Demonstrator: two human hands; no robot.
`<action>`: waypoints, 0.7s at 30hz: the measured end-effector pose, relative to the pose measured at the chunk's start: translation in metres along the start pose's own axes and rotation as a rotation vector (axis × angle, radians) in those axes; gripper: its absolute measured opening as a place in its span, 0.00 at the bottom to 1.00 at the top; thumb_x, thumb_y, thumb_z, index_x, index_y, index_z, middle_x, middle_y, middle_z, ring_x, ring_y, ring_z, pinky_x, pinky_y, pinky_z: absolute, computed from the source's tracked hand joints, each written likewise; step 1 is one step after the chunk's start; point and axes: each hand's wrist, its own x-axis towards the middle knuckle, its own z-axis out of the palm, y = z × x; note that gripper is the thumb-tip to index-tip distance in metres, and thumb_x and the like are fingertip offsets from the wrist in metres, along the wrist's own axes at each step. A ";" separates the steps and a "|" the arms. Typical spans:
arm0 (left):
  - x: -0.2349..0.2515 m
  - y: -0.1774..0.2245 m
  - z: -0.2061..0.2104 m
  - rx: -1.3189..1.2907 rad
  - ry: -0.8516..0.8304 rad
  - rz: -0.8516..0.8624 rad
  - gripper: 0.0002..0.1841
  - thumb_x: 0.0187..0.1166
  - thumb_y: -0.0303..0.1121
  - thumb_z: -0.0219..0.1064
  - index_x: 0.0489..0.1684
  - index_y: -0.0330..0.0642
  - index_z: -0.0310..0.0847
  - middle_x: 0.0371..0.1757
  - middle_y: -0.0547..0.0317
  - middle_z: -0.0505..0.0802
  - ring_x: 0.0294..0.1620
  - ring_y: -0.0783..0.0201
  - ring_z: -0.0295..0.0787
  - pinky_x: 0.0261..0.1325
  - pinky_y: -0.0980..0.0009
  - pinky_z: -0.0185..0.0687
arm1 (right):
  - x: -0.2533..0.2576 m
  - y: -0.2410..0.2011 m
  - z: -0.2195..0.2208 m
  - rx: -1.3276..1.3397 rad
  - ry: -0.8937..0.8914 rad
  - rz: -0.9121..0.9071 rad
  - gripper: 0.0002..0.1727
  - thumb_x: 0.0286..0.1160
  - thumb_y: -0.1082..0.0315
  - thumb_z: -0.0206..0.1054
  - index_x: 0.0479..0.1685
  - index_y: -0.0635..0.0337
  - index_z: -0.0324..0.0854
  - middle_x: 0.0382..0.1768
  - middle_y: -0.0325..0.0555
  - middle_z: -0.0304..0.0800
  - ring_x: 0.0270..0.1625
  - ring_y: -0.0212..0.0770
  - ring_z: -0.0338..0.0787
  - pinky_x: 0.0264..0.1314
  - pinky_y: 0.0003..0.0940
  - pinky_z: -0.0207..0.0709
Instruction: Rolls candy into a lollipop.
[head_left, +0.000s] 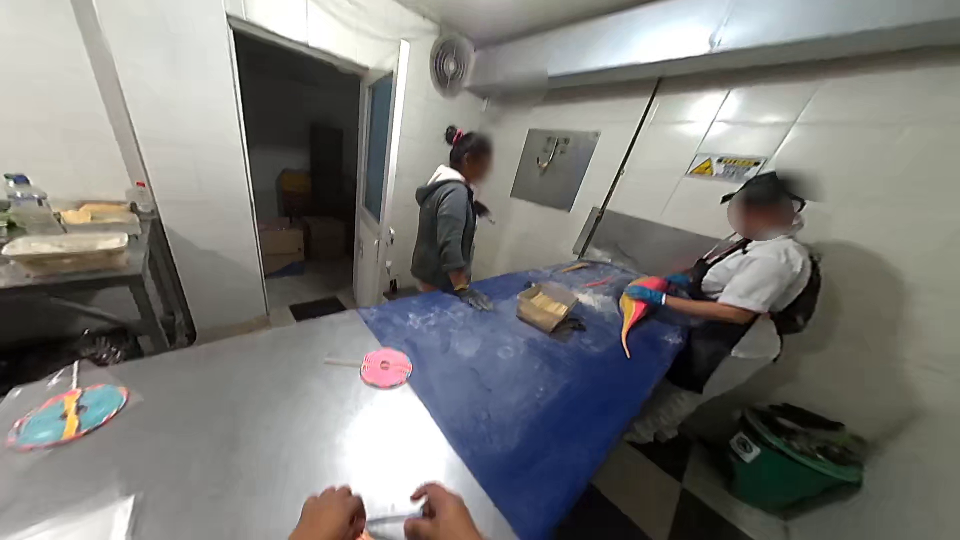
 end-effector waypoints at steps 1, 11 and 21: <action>-0.002 0.002 -0.001 0.001 -0.027 -0.017 0.18 0.85 0.50 0.63 0.60 0.51 0.90 0.66 0.44 0.91 0.73 0.36 0.82 0.69 0.27 0.74 | -0.001 -0.002 -0.002 0.002 -0.026 0.001 0.23 0.72 0.57 0.76 0.64 0.58 0.85 0.40 0.49 0.94 0.43 0.45 0.93 0.55 0.49 0.87; -0.018 0.010 -0.006 -0.012 -0.042 -0.018 0.17 0.89 0.47 0.58 0.66 0.53 0.86 0.65 0.54 0.90 0.71 0.49 0.82 0.70 0.42 0.73 | -0.011 -0.005 -0.005 -0.294 -0.131 0.009 0.32 0.89 0.40 0.52 0.50 0.61 0.87 0.40 0.51 0.93 0.48 0.48 0.93 0.59 0.50 0.82; -0.062 0.017 -0.011 0.088 -0.172 0.117 0.17 0.85 0.28 0.58 0.67 0.43 0.85 0.78 0.52 0.85 0.81 0.44 0.77 0.78 0.40 0.74 | -0.020 0.011 0.007 -0.292 -0.039 -0.075 0.20 0.83 0.51 0.63 0.56 0.58 0.90 0.47 0.48 0.94 0.54 0.42 0.92 0.67 0.38 0.82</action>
